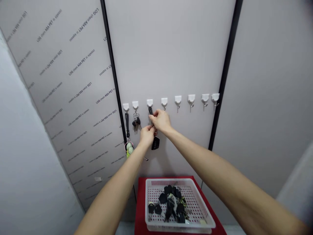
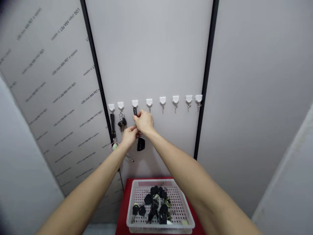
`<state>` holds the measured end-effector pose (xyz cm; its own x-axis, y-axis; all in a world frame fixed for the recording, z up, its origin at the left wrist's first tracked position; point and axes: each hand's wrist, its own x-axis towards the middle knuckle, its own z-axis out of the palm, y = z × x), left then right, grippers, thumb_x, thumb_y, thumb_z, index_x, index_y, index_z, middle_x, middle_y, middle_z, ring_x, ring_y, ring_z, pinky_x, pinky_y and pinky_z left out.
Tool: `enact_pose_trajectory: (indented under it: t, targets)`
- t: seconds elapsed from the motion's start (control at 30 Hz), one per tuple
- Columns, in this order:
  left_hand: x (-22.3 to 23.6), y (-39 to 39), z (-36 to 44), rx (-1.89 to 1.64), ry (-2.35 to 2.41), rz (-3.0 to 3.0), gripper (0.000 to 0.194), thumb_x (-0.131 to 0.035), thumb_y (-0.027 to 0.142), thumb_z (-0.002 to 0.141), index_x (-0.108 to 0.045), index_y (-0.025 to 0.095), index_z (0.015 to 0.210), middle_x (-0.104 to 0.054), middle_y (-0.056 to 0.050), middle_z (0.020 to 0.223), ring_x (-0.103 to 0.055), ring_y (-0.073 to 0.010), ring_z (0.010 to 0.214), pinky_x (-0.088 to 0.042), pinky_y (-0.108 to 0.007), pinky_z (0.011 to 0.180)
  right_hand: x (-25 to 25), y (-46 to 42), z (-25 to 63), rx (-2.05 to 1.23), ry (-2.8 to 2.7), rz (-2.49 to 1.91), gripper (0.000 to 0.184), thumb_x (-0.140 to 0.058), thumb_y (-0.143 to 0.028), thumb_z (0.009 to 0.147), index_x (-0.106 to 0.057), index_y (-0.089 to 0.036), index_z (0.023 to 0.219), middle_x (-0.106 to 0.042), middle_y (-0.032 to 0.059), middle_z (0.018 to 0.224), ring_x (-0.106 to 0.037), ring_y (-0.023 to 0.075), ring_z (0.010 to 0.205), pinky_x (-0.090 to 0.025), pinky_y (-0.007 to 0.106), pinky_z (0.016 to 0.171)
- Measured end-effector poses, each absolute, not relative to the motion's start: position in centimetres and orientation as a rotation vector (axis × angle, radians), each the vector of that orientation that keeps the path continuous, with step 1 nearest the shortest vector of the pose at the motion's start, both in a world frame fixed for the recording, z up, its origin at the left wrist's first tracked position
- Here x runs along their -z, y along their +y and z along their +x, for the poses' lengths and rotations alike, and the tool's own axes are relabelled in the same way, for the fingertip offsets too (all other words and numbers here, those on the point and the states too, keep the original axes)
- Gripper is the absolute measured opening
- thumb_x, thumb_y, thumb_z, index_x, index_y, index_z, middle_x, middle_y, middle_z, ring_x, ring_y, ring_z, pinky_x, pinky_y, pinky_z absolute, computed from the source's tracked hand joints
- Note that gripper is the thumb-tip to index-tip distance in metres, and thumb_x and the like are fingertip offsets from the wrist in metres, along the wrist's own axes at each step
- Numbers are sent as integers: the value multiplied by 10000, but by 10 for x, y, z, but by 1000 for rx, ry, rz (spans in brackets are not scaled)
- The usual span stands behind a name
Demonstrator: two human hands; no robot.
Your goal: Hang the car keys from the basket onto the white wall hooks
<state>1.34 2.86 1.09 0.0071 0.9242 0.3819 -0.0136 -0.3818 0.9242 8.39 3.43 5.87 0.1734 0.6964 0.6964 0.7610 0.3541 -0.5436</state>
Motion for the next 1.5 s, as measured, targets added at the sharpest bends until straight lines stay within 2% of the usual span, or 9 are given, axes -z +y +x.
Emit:
enact_pose_trajectory:
  t: [0.23, 0.37, 0.53, 0.7, 0.9, 1.13, 1.27, 1.37, 1.5]
  targets:
    - [-3, 40, 15, -1392, 1154, 1624, 144, -407, 179, 601, -530, 102, 602, -505, -6, 502, -450, -81, 462, -345, -204, 469, -55, 41, 86, 63, -1578, -1466, 152, -482, -309, 598, -507, -160, 606, -507, 4, 528, -457, 101, 536, -344, 231, 533]
    - [0, 34, 10, -1537, 1248, 1744, 230, -425, 132, 595, -522, 86, 798, -552, -50, 718, -490, -103, 638, -375, -230, 618, -47, 35, 93, 57, -1620, -1381, 224, -458, -342, 625, -519, -141, 704, -524, 14, 601, -463, 98, 587, -349, 242, 582]
    - [38, 3, -3, -1711, 1316, 1900, 306, -433, 173, 625, -464, 134, 927, -503, -55, 908, -462, -118, 816, -363, -239, 709, 17, 8, 123, -24, -1822, -1302, 211, -427, -282, 647, -528, -134, 757, -549, 14, 668, -467, 83, 593, -346, 207, 577]
    - [134, -32, 4, -1117, 1394, 2019, 258, -429, 137, 617, -499, 133, 866, -530, -56, 840, -476, -127, 771, -365, -247, 705, 127, -29, 162, -398, -2279, -1587, 148, -433, -178, 613, -572, -150, 658, -581, 27, 612, -499, 113, 555, -343, 203, 515]
    - [199, -35, 28, -639, 1502, 2127, 318, -439, 103, 589, -510, 147, 896, -529, -76, 901, -448, -168, 869, -319, -262, 763, 176, -42, 172, -334, -2236, -1721, 304, -442, -200, 630, -521, -211, 924, -577, 52, 873, -515, 161, 775, -352, 240, 661]
    - [200, -28, 27, -534, 1587, 2185, 292, -440, 99, 568, -528, 153, 842, -550, -92, 877, -463, -197, 852, -316, -275, 734, 175, -39, 158, -196, -2405, -1775, 268, -421, -170, 638, -543, -211, 873, -562, 85, 825, -515, 192, 746, -359, 271, 609]
    - [191, -26, 18, -616, 1579, 2101, 323, -412, 94, 568, -479, 165, 876, -573, -52, 760, -502, -154, 706, -338, -235, 620, 173, -37, 163, -230, -2346, -1752, 216, -402, -186, 648, -576, -160, 772, -556, 100, 796, -505, 187, 745, -360, 276, 634]
    - [178, -24, 14, -752, 1469, 2052, 335, -380, 74, 562, -417, 160, 884, -551, 5, 628, -476, -104, 559, -320, -192, 519, 164, -38, 164, -341, -2241, -1510, 285, -419, -150, 620, -544, -160, 876, -554, 73, 838, -477, 162, 808, -346, 265, 708]
    - [156, -24, 14, -825, 1330, 2080, 221, -348, 66, 571, -442, 165, 745, -499, 42, 538, -420, -76, 485, -308, -178, 498, 148, -41, 155, -507, -2093, -1200, 369, -475, -186, 595, -482, -164, 963, -542, 45, 899, -474, 131, 794, -350, 250, 717]
